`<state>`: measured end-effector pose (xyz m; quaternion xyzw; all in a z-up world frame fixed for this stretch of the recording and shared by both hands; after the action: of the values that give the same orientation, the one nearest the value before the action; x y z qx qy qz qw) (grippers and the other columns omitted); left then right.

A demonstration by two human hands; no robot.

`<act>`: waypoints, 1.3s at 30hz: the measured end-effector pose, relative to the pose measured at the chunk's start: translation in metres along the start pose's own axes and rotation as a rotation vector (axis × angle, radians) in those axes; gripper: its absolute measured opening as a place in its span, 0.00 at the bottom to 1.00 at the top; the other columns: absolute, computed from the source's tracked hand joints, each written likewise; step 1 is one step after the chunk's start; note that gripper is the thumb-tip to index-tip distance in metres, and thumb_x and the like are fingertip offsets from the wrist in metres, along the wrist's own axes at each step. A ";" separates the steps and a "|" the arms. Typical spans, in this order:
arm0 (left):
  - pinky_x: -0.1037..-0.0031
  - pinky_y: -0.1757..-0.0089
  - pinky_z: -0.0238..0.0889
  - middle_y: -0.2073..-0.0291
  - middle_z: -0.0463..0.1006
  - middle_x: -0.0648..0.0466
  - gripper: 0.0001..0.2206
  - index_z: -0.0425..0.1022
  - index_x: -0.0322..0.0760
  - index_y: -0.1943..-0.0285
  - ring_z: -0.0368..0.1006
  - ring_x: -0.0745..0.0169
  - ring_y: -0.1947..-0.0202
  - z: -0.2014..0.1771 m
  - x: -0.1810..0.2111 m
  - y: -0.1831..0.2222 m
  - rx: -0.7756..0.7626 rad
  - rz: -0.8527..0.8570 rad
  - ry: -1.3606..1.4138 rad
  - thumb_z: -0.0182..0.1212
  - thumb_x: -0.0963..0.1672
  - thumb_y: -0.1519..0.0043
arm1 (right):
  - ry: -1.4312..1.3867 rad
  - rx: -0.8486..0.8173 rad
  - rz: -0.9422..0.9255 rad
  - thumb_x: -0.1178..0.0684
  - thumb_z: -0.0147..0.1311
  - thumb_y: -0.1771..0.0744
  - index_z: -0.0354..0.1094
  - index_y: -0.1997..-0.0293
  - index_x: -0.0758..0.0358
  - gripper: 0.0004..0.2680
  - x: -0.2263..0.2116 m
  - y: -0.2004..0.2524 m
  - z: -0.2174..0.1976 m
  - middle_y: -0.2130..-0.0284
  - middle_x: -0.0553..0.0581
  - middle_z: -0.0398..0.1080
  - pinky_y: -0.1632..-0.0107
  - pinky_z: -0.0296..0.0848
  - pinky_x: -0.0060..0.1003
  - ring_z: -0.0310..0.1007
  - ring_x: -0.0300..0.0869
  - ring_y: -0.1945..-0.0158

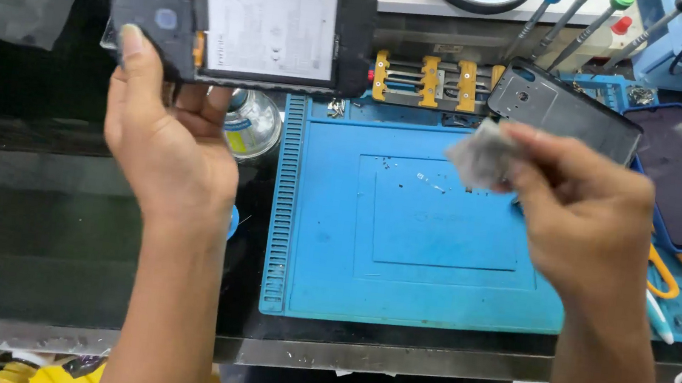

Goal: Reassembling the internal components of a mobile phone by aligning a plastic frame and fastening it with screws.

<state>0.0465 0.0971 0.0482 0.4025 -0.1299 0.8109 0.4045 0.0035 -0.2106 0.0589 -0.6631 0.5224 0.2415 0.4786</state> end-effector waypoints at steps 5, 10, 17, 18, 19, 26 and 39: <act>0.80 0.74 0.74 0.66 0.81 0.49 0.16 0.75 0.30 0.48 0.78 0.64 0.73 -0.055 0.056 0.029 0.161 0.182 -0.028 0.59 0.47 0.39 | 0.063 0.002 -0.467 0.68 0.54 0.29 0.69 0.41 0.77 0.10 -0.035 -0.076 0.083 0.53 0.68 0.76 0.52 0.78 0.40 0.77 0.51 0.54; 0.86 0.74 0.68 0.74 0.79 0.59 0.20 0.82 0.39 0.50 0.73 0.75 0.77 -0.110 0.073 0.050 0.328 0.214 -0.188 0.61 0.53 0.42 | 0.105 -0.120 -0.792 0.70 0.49 0.33 0.75 0.50 0.70 0.11 -0.046 -0.101 0.196 0.58 0.65 0.76 0.58 0.76 0.47 0.78 0.57 0.58; 0.85 0.70 0.69 0.65 0.82 0.57 0.23 0.80 0.44 0.45 0.78 0.72 0.69 -0.160 0.073 0.063 0.526 0.205 -0.287 0.63 0.55 0.45 | 0.666 -0.307 -1.057 0.65 0.61 0.37 0.71 0.48 0.59 0.13 -0.037 -0.073 0.232 0.56 0.49 0.76 0.57 0.72 0.44 0.68 0.47 0.59; 0.84 0.68 0.72 0.63 0.83 0.56 0.25 0.80 0.45 0.44 0.81 0.69 0.65 -0.166 0.072 0.063 0.533 0.205 -0.289 0.65 0.55 0.48 | 0.737 -0.336 -1.069 0.62 0.61 0.36 0.71 0.44 0.59 0.15 -0.034 -0.072 0.235 0.53 0.49 0.76 0.56 0.71 0.42 0.69 0.47 0.57; 0.84 0.68 0.72 0.63 0.83 0.56 0.25 0.80 0.45 0.44 0.81 0.69 0.65 -0.172 0.072 0.061 0.530 0.203 -0.289 0.65 0.55 0.48 | 0.739 -0.335 -1.066 0.62 0.61 0.36 0.71 0.44 0.59 0.15 -0.038 -0.074 0.230 0.53 0.49 0.76 0.56 0.71 0.42 0.69 0.47 0.57; 0.85 0.74 0.67 0.66 0.80 0.58 0.22 0.79 0.45 0.45 0.76 0.72 0.70 -0.188 0.067 0.063 0.500 0.126 -0.229 0.65 0.54 0.45 | 0.855 -0.240 -1.103 0.59 0.62 0.36 0.72 0.46 0.52 0.14 -0.041 -0.073 0.226 0.56 0.42 0.78 0.59 0.63 0.43 0.70 0.46 0.60; 0.88 0.72 0.70 0.60 0.83 0.56 0.27 0.76 0.45 0.38 0.80 0.70 0.65 -0.188 0.065 0.073 0.476 0.065 -0.332 0.62 0.56 0.44 | -0.570 -0.518 0.555 0.59 0.53 0.34 0.77 0.42 0.58 0.14 -0.025 -0.084 0.139 0.57 0.54 0.80 0.53 0.68 0.35 0.77 0.43 0.56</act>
<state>-0.1346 0.1868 -0.0152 0.6092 -0.0131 0.7539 0.2457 0.0974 -0.0762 0.0525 -0.5034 0.4502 0.6548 0.3392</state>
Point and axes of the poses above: each hand's wrist, its own y-axis away from the middle knuckle, its own z-axis out of the palm, x = y × z, the point moved 5 cm from there along -y, towards the middle knuckle
